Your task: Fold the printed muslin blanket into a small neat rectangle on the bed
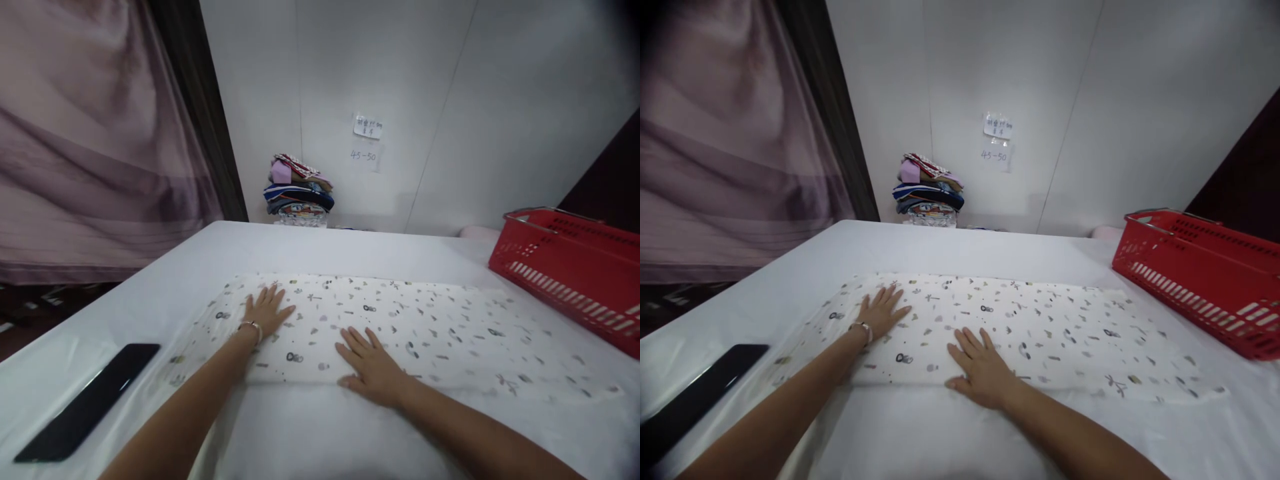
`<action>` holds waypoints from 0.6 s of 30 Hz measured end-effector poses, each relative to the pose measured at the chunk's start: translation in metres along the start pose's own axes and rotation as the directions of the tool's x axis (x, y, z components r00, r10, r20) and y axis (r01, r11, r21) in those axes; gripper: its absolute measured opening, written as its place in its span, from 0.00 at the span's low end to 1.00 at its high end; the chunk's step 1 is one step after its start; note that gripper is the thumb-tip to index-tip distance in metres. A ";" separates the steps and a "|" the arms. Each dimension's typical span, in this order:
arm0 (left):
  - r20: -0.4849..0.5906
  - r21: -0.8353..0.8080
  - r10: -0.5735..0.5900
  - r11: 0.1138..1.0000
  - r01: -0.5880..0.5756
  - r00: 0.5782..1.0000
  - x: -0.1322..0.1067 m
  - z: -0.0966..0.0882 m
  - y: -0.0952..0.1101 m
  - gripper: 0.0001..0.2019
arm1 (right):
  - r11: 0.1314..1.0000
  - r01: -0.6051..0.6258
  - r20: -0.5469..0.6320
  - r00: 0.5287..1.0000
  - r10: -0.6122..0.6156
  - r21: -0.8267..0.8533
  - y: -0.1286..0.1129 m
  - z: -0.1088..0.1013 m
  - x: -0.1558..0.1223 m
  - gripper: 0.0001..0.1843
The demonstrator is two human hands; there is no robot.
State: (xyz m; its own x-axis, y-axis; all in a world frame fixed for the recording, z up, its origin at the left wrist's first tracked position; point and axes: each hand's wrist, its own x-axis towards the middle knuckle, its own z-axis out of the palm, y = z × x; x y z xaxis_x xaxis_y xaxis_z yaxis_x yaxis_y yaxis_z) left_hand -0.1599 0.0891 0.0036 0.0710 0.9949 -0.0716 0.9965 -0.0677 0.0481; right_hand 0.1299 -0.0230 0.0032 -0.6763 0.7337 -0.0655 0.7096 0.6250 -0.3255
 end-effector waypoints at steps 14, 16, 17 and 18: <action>-0.027 0.064 -0.087 0.994 0.088 0.996 0.053 -0.018 -0.004 0.33 | 0.959 -0.284 -0.057 0.957 0.284 0.006 0.086 -0.060 0.063 0.39; -0.004 0.048 -0.129 0.991 0.129 0.992 0.063 -0.015 -0.011 0.33 | 0.930 -0.366 -0.072 0.928 0.365 -0.009 0.113 -0.059 0.068 0.39; 0.008 0.048 -0.144 0.989 0.143 0.990 0.066 -0.012 -0.014 0.32 | 0.926 -0.376 -0.087 0.923 0.374 -0.010 0.123 -0.057 0.069 0.38; 0.015 0.053 -0.153 0.987 0.152 0.988 0.069 -0.009 -0.017 0.32 | 0.929 -0.370 -0.105 0.924 0.367 -0.008 0.131 -0.054 0.069 0.38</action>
State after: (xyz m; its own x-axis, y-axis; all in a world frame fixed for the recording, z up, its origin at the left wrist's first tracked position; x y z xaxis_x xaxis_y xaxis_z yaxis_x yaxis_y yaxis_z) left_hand -0.1723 0.1592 0.0069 -0.0815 0.9923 -0.0928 0.9966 0.0803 -0.0165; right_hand 0.1871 0.1234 0.0072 -0.3440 0.9355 -0.0806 0.9107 0.3115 -0.2712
